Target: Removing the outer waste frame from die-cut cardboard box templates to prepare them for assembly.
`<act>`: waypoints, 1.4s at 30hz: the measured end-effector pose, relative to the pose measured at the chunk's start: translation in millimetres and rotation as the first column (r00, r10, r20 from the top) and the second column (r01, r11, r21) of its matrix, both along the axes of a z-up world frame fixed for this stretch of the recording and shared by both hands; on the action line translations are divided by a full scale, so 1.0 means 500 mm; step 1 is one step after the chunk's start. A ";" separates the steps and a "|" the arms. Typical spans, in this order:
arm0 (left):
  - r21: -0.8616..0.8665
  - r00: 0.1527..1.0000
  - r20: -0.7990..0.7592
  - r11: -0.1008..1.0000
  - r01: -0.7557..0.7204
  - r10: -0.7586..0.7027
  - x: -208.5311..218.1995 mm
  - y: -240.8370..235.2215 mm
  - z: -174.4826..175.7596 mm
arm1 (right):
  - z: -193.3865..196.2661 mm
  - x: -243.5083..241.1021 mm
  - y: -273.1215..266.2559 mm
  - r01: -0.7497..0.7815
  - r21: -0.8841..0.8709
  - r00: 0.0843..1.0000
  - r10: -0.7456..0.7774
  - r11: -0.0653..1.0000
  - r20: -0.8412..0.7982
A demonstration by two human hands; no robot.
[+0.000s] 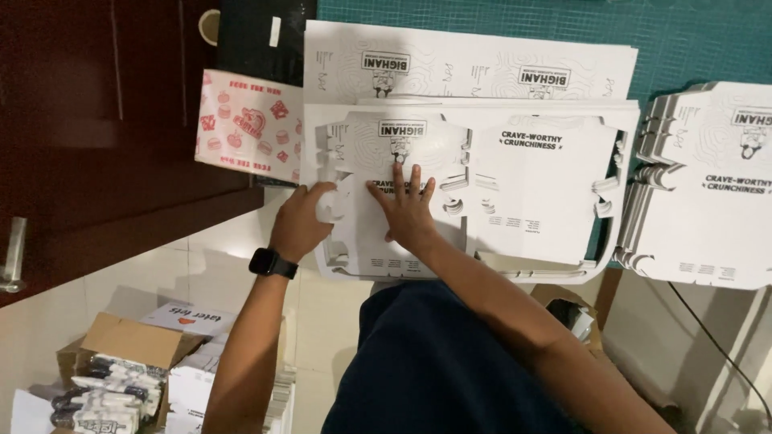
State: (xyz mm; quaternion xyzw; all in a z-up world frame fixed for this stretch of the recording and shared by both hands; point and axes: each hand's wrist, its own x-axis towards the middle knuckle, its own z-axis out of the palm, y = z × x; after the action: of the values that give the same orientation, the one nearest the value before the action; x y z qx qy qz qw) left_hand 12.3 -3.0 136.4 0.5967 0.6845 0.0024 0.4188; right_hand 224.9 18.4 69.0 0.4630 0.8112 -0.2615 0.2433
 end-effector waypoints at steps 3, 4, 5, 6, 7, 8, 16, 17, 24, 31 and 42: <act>0.055 0.998 -0.069 0.998 -0.006 0.010 -0.002 -0.001 -0.004 | 0.007 -0.001 -0.001 0.001 0.007 1.000 -0.001 1.000 -0.006; 0.057 0.998 -0.066 0.998 -0.002 0.005 0.006 -0.012 -0.007 | 0.007 0.000 -0.005 0.005 0.009 1.000 -0.005 1.000 -0.004; 0.118 0.996 -0.083 0.993 -0.001 0.011 0.013 -0.019 -0.013 | 0.005 0.001 -0.007 -0.002 0.042 1.000 0.002 0.999 -0.007; 0.179 0.995 -0.099 0.984 0.000 0.018 0.021 -0.026 -0.019 | 0.002 0.002 -0.008 -0.009 0.075 1.000 0.010 0.997 -0.009; 0.177 0.996 -0.092 0.984 0.011 0.005 0.037 -0.030 0.020 | -0.002 0.005 -0.005 0.003 0.073 1.000 -0.003 0.997 -0.002; 0.182 0.994 -0.106 0.983 -0.003 0.023 0.053 -0.034 0.059 | -0.006 0.007 -0.003 -0.005 0.094 1.000 0.005 0.996 0.002; 0.242 0.992 -0.058 0.965 -0.096 0.114 0.040 -0.016 0.011 | -0.019 0.002 -0.011 -0.009 0.121 1.000 0.011 0.993 -0.016; 0.303 0.995 -0.033 0.950 -0.078 0.092 0.031 -0.005 -0.036 | -0.017 0.002 -0.010 -0.005 0.089 1.000 0.006 0.996 -0.012; 0.439 0.997 -0.077 0.898 0.037 -0.004 0.073 -0.005 0.025 | -0.026 0.000 -0.002 0.031 0.003 0.999 -0.031 1.000 -0.042; 0.353 0.993 -0.108 0.936 -0.012 0.054 0.023 0.027 -0.104 | -0.001 0.005 0.002 0.038 -0.013 0.999 -0.039 0.999 -0.019; 0.625 0.960 -0.263 0.740 0.247 -0.097 0.064 -0.032 -0.043 | 0.000 0.000 -0.002 0.028 -0.005 1.000 -0.028 1.000 0.004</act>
State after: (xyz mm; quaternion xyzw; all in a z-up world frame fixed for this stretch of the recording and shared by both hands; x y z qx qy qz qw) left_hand 44.5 -18.9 114.9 0.7625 0.6230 0.1376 0.1072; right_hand 225.2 17.3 69.2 0.4743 0.8034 -0.2661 0.2424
